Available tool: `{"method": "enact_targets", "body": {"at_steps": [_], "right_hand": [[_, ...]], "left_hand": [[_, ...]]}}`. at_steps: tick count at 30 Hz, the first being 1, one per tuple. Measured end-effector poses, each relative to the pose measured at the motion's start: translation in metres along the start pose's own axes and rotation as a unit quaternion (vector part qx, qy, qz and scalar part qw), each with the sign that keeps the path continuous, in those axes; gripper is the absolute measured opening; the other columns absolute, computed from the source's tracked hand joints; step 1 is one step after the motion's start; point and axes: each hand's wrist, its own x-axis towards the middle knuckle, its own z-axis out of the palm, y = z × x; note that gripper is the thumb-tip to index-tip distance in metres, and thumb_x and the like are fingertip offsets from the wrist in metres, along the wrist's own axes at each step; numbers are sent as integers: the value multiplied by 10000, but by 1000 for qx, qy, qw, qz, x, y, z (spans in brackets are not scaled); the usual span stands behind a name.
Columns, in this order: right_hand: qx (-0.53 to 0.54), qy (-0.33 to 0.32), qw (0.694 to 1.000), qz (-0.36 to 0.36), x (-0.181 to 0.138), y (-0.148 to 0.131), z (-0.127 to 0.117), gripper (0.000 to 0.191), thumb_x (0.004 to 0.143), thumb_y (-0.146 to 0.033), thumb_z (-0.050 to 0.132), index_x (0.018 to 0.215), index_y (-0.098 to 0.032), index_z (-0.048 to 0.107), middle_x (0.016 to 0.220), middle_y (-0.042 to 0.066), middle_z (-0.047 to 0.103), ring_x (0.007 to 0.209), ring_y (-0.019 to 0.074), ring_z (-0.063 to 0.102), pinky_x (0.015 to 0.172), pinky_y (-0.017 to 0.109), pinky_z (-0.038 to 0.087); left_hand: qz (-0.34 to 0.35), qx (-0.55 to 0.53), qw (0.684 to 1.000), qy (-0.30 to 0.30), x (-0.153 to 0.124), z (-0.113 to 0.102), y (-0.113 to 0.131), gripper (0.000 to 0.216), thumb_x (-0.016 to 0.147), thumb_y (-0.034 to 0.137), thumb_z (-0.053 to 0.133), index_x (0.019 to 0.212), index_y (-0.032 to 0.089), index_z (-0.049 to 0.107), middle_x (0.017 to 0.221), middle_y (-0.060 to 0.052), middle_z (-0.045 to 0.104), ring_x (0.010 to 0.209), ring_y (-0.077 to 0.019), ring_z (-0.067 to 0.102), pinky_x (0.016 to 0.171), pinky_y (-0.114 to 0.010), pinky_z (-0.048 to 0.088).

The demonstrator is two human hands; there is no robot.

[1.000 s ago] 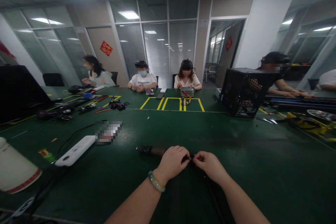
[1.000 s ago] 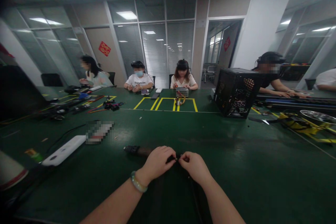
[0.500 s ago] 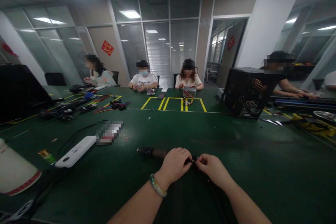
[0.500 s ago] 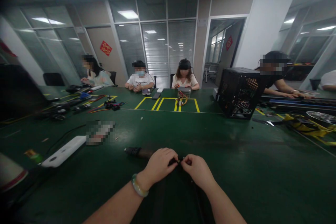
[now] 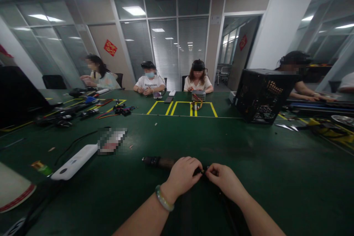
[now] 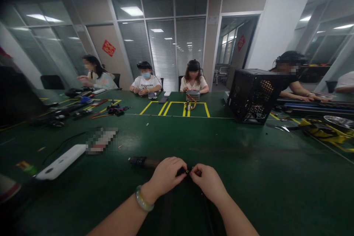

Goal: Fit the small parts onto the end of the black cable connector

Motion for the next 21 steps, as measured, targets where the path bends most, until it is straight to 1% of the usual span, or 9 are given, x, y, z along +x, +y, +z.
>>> {"method": "enact_targets", "body": {"at_steps": [7, 10, 13, 18, 21], "right_hand": [[-16, 10, 1000, 6, 2, -1, 0, 167, 854, -314, 580, 831, -206, 705, 773, -4, 716, 707, 161, 655, 591, 220, 422], [-8, 4, 1000, 8, 3, 0, 0, 174, 862, -320, 575, 865, -212, 711, 809, -4, 722, 722, 160, 660, 598, 218, 428], [-9, 4, 1000, 10, 2, 1, 0, 167, 856, -314, 581, 853, -210, 711, 789, -6, 721, 708, 156, 655, 596, 214, 422], [-14, 9, 1000, -6, 2, 1, 1, 166, 860, -309, 570, 847, -214, 705, 790, -18, 717, 710, 153, 652, 600, 214, 421], [-18, 6, 1000, 0, 2, -1, 0, 157, 854, -307, 575, 842, -221, 706, 785, -22, 718, 698, 152, 654, 592, 215, 421]], "left_hand": [[2, -6, 1000, 12, 1, -1, 1, 117, 847, 223, 637, 946, 218, 574, 952, 8, 622, 925, -182, 554, 834, -323, 403], [-2, -4, 1000, 10, 1, -1, 3, 111, 853, 214, 624, 952, 221, 575, 958, 8, 620, 927, -181, 553, 831, -323, 405], [-5, 1, 1000, 7, 1, -2, 3, 116, 854, 214, 622, 963, 221, 583, 965, 2, 624, 929, -185, 558, 830, -325, 407], [11, -7, 1000, -3, 2, -3, 4, 109, 866, 197, 612, 964, 244, 607, 988, 15, 634, 941, -170, 569, 859, -319, 393], [11, -3, 1000, -9, 1, -3, 3, 94, 874, 198, 603, 953, 246, 622, 995, 12, 637, 947, -168, 573, 865, -322, 392]]}}
